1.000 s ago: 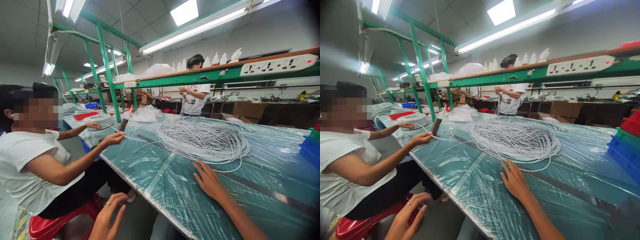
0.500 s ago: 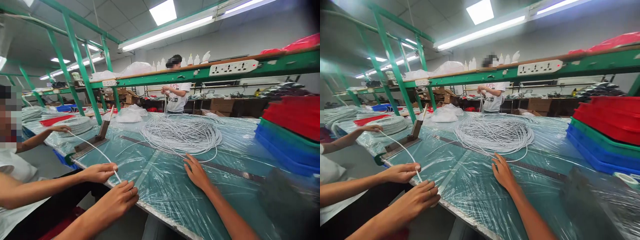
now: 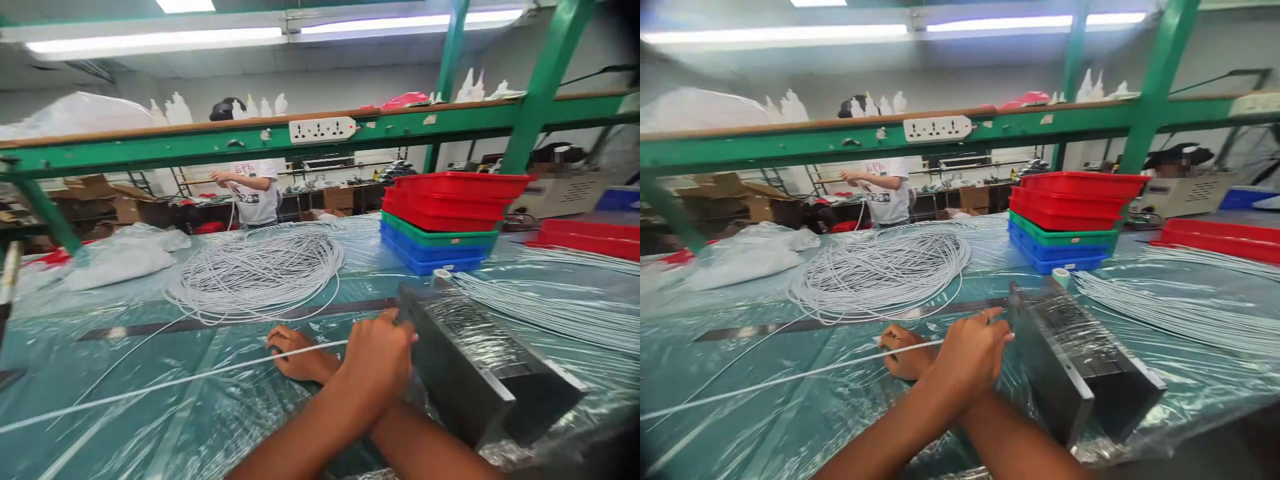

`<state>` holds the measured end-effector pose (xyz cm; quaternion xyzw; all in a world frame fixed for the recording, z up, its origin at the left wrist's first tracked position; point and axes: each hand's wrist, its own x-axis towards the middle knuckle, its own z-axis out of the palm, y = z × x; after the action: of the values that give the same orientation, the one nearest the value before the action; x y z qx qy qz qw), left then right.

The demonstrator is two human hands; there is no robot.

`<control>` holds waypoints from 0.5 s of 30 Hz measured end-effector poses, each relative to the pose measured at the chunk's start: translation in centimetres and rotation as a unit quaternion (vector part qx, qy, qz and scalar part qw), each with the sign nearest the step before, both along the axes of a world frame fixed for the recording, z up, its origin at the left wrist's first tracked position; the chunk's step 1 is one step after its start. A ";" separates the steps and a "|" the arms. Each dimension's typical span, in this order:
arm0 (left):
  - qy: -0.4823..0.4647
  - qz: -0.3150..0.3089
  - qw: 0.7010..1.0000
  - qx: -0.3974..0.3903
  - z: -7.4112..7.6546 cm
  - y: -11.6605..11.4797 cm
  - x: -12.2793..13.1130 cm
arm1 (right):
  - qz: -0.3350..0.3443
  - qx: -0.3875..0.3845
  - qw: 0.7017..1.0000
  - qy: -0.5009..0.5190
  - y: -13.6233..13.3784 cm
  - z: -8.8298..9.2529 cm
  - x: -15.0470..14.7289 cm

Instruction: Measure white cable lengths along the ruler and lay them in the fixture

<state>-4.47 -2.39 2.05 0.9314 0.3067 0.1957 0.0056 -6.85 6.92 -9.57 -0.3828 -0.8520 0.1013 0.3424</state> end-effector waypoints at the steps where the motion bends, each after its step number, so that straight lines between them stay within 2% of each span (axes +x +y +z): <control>1: 0.015 -0.016 1.000 -0.002 0.2 0.3 1.5 | -0.002 -0.001 1.000 -0.005 0.1 0.0 0.1; 4: 0.052 -0.049 0.997 -0.008 0.2 0.5 3.8 | -0.010 -0.003 1.000 -0.009 0.4 -0.5 0.1; 10: 0.069 -0.033 0.997 -0.029 -0.9 -0.1 4.2 | -0.010 0.008 0.999 -0.036 1.0 -0.8 -0.2; 13: 0.079 -0.026 0.996 -0.042 -0.7 -0.5 4.3 | -0.031 0.018 0.996 -0.086 -0.5 0.0 -0.5; 15: 0.091 -0.026 0.994 -0.047 -0.4 -0.8 4.3 | -0.081 0.013 0.991 -0.108 -2.4 0.9 0.0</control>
<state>-0.17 -3.15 1.66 0.9517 0.2905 0.0957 0.0264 -6.81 4.47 -8.71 -0.4548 -0.8515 0.0196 0.2602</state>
